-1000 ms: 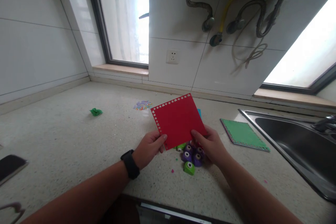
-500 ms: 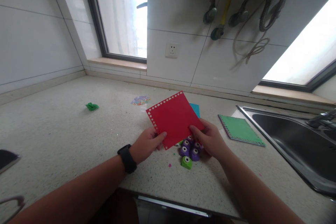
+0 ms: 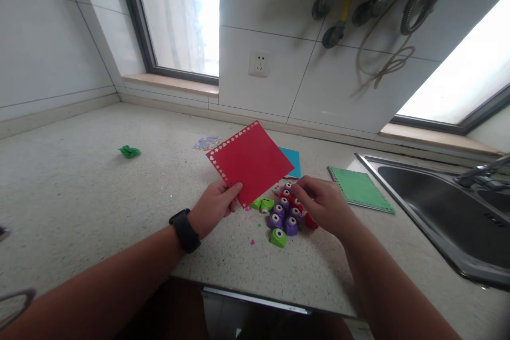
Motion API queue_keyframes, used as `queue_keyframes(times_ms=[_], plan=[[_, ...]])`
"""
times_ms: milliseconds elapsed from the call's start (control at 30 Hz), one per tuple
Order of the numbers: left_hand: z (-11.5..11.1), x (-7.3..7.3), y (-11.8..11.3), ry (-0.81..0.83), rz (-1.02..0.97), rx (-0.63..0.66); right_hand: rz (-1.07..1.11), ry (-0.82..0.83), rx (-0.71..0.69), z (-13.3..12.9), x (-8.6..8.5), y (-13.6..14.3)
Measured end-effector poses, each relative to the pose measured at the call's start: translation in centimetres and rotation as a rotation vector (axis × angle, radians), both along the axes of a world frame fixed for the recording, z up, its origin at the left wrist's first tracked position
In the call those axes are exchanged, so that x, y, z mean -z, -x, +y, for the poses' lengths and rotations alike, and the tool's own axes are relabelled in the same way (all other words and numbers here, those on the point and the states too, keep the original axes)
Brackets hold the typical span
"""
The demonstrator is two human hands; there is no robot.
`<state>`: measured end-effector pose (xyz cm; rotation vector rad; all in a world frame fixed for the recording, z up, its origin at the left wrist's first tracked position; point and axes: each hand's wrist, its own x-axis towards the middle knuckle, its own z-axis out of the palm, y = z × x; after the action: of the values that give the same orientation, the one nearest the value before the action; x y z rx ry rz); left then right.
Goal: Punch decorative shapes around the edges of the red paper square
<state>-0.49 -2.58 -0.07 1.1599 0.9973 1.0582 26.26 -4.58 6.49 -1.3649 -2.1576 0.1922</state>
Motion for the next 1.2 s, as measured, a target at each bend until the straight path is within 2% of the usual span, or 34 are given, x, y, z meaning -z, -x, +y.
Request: queue_keyframes(times_ms=[100, 200, 300, 500, 600, 733, 867, 967, 1100, 1200], plan=[[0.1, 0.2, 0.0, 0.022, -0.038, -0.012, -0.216, 0.057, -0.177, -0.6, -0.7, 0.6], [0.1, 0.2, 0.0, 0.038, -0.068, -0.013, -0.31, 0.184, -0.344, -1.1, -1.2, 1.1], [0.1, 0.1, -0.1, 0.039, -0.071, -0.015, -0.356, 0.293, -0.403, -1.4, -1.4, 1.6], [0.2, 0.1, -0.1, 0.045, -0.062, -0.041, -0.44, 0.334, -0.386, -1.9, -1.0, 2.2], [0.1, 0.0, -0.1, 0.038, -0.05, -0.039, -0.395, 0.32, -0.395, -2.0, -1.1, 2.2], [0.0, -0.1, -0.1, 0.023, -0.039, -0.022, -0.108, 0.292, -0.323, -2.0, -0.9, 2.0], [-0.1, -0.2, -0.1, 0.016, -0.019, -0.017, 0.242, 0.321, -0.19, -1.6, 0.2, 1.9], [-0.1, -0.3, -0.1, 0.013, -0.011, -0.026, 0.339, 0.315, -0.155, -1.1, 1.0, 2.0], [-0.2, -0.3, 0.0, 0.006, -0.016, -0.035, 0.353, 0.274, -0.155, -0.8, 1.2, 2.0], [-0.2, -0.4, 0.0, -0.005, -0.012, -0.034, 0.22, 0.186, -0.18, -0.9, 0.7, 1.7]])
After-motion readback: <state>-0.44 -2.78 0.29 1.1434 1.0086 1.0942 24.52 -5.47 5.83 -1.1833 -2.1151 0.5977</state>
